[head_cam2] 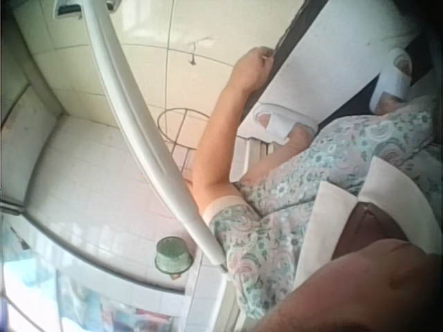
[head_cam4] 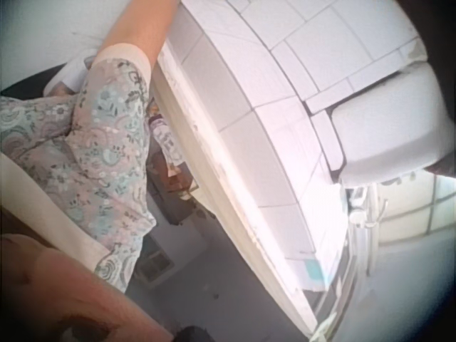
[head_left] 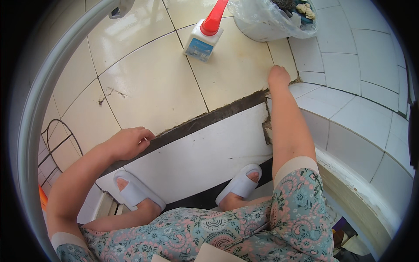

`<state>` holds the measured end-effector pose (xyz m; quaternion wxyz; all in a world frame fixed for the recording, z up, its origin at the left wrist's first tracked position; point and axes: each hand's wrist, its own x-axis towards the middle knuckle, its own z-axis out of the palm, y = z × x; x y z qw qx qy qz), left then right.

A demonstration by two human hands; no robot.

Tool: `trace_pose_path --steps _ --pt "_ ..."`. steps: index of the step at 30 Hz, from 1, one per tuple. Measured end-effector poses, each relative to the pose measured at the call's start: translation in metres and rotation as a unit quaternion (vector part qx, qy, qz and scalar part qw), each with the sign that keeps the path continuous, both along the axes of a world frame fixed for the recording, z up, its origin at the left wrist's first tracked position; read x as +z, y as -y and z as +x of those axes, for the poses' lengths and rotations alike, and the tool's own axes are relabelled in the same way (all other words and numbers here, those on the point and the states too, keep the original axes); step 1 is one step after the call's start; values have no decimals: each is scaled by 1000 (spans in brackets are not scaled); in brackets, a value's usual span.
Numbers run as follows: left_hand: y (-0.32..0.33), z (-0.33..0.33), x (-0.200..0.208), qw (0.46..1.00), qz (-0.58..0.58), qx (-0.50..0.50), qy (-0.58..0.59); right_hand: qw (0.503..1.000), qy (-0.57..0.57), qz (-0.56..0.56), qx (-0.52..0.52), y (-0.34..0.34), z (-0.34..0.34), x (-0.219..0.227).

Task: The person sits on the tiled floor and scrubs the grout lines and baseboard area with a cloth. They use a spray bottle to apply cleaner to the floor and wipe the area repeatedly. The person also moves an orange stool to access the area underneath it.

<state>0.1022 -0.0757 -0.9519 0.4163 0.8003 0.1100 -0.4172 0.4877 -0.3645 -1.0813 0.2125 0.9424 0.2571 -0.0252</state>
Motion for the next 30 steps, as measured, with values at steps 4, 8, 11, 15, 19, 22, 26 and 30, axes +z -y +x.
trace_pose_path --steps 4,8,11,15,19,22,26,30 --pt "1 -1 2 1000 -5 1 -3 993 -100 -27 -59 -4 1 9" --pt "1 4 1 1000 6 -12 9 985 -166 -28 -31 -8 -18 19" --pt "4 6 2 999 1 -24 34 978 -207 25 13 -7 -46 17" --pt "9 16 8 998 -2 -48 27 960 -269 80 15 -21 -100 27" --pt "12 12 7 998 -1 -52 38 942 -314 118 6 -45 -145 29" --pt "12 11 14 998 10 -54 35 935 -333 118 24 -55 -171 32" --pt "5 9 21 998 36 -33 34 946 -287 151 -6 -40 -143 27" --pt "0 -2 20 999 36 -10 11 949 -271 138 -78 -11 -101 27"
